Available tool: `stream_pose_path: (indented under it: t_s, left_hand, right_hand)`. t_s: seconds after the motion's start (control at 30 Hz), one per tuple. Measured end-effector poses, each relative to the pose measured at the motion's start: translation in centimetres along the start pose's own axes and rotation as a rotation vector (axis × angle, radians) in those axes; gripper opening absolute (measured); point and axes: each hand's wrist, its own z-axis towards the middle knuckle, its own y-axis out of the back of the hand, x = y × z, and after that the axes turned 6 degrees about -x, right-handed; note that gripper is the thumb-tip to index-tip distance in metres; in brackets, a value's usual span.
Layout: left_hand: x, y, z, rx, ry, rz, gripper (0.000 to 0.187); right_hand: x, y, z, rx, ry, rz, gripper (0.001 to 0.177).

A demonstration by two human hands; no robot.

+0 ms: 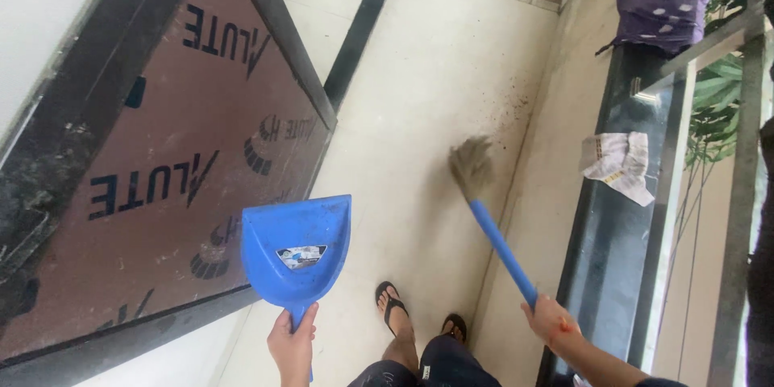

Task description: The person sweeps debris on a tiled balcony floor using a broom and a dustpan. They gather the dirt into a pile and sweep it into the dustpan, repeating the process to clean the area.

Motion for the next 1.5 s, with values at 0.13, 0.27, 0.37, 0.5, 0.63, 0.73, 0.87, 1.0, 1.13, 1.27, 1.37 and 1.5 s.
stream_pose_path:
  t_s: [0.13, 0.27, 0.37, 0.5, 0.63, 0.73, 0.87, 1.0, 1.13, 1.27, 1.37, 1.5]
  left_hand:
    - [0.9, 0.6, 2.8, -0.011, -0.024, -0.001, 0.029]
    - [2.7, 1.0, 5.9, -0.029, -0.072, 0.07, 0.037]
    - [4.7, 1.6, 8.4, 0.001, -0.054, 0.124, 0.042]
    - [7.3, 3.1, 11.8, 0.113, 0.028, 0.18, 0.045]
    - [8.4, 3.6, 12.5, 0.11, 0.094, 0.248, 0.046]
    - [7.6, 2.9, 13.0, 0.134, 0.107, 0.252, 0.045]
    - [6.1, 0.5, 14.6, 0.226, 0.101, 0.183, 0.045]
    - [3.7, -3.3, 17.7, 0.369, -0.411, -0.037, 0.039]
    - [0.9, -8.4, 21.8, 0.302, -0.303, -0.079, 0.041]
    - [-3.0, -10.1, 24.2, 0.267, -0.225, -0.043, 0.042]
    - [-7.0, -14.9, 27.7, 0.342, -0.44, -0.155, 0.042]
    - [-10.9, -17.6, 30.0, 0.333, 0.01, 0.182, 0.043]
  right_hand:
    - [3.2, -0.7, -2.3, 0.041, 0.296, -0.194, 0.045]
    - [13.9, -2.9, 1.0, 0.09, 0.502, -0.365, 0.034]
    - [21.2, -3.5, 4.2, 0.067, 0.592, -0.462, 0.034]
    - [24.5, -2.1, 9.1, 0.072, 0.205, -0.268, 0.039]
    - [25.7, -2.1, 10.5, 0.033, -0.082, 0.038, 0.049]
    - [26.4, -2.5, 9.0, 0.165, -0.269, 0.286, 0.058]
    - [25.6, -2.7, 6.1, -0.007, -0.067, 0.184, 0.059]
    - [28.8, -1.2, 9.2, -0.09, 0.072, 0.009, 0.055]
    - [36.8, 2.1, 16.8, 0.073, -0.178, 0.212, 0.054]
    - [36.1, 4.2, 17.4, 0.147, -0.321, 0.393, 0.053]
    - [34.7, 6.2, 16.0, -0.189, -0.23, 0.284, 0.053]
    - [33.6, 9.3, 18.3, -0.055, -0.032, 0.167, 0.051]
